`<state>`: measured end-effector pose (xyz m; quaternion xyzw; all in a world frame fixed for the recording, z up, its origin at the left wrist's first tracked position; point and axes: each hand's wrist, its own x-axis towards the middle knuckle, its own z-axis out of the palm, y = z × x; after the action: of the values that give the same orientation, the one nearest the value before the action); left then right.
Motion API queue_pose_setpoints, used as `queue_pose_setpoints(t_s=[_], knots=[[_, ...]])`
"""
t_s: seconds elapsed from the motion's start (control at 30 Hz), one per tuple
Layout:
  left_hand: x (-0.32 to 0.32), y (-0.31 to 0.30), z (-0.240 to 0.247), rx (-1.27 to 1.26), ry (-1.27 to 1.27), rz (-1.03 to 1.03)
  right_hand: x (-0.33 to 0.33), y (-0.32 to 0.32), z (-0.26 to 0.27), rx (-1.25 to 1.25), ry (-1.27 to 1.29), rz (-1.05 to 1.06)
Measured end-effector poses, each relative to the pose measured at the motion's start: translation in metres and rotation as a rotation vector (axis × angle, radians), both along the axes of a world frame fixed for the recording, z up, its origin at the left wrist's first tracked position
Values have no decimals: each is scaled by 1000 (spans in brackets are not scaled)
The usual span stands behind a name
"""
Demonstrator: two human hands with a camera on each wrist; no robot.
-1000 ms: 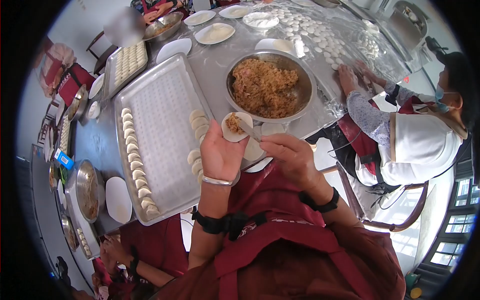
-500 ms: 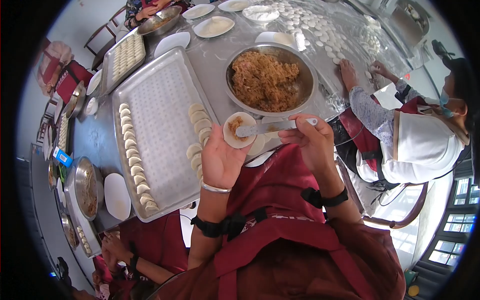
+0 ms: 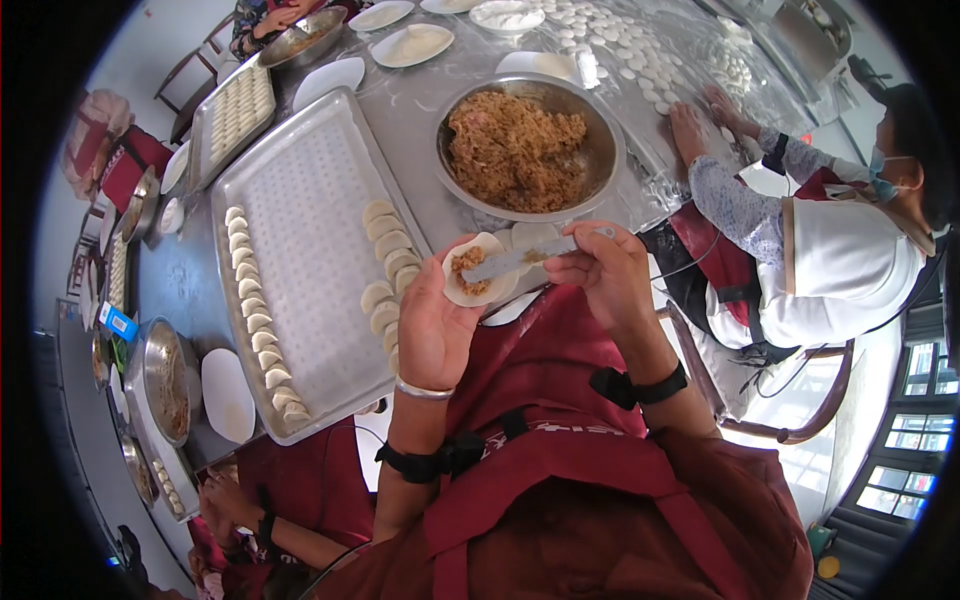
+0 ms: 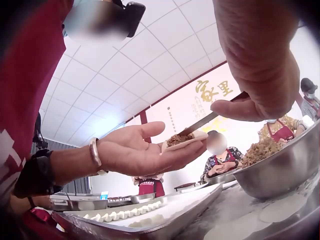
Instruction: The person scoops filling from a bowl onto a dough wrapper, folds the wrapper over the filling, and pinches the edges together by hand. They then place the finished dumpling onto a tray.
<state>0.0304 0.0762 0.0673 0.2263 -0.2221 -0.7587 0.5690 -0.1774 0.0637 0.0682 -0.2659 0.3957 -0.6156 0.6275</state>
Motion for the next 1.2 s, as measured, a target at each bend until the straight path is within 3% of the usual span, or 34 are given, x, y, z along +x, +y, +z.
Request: queue_pose_setpoints(t_s=[0.33,0.73,1.2], knots=[[3,0,1,-33,-108,-41,-4,-7,-8,8,-37,37],[-3,-7,0,127,42,-75,-10,0,-21,-376,41,88],[-9,-15,5,149,75,-28,-14,9,-5,-474,380,6]])
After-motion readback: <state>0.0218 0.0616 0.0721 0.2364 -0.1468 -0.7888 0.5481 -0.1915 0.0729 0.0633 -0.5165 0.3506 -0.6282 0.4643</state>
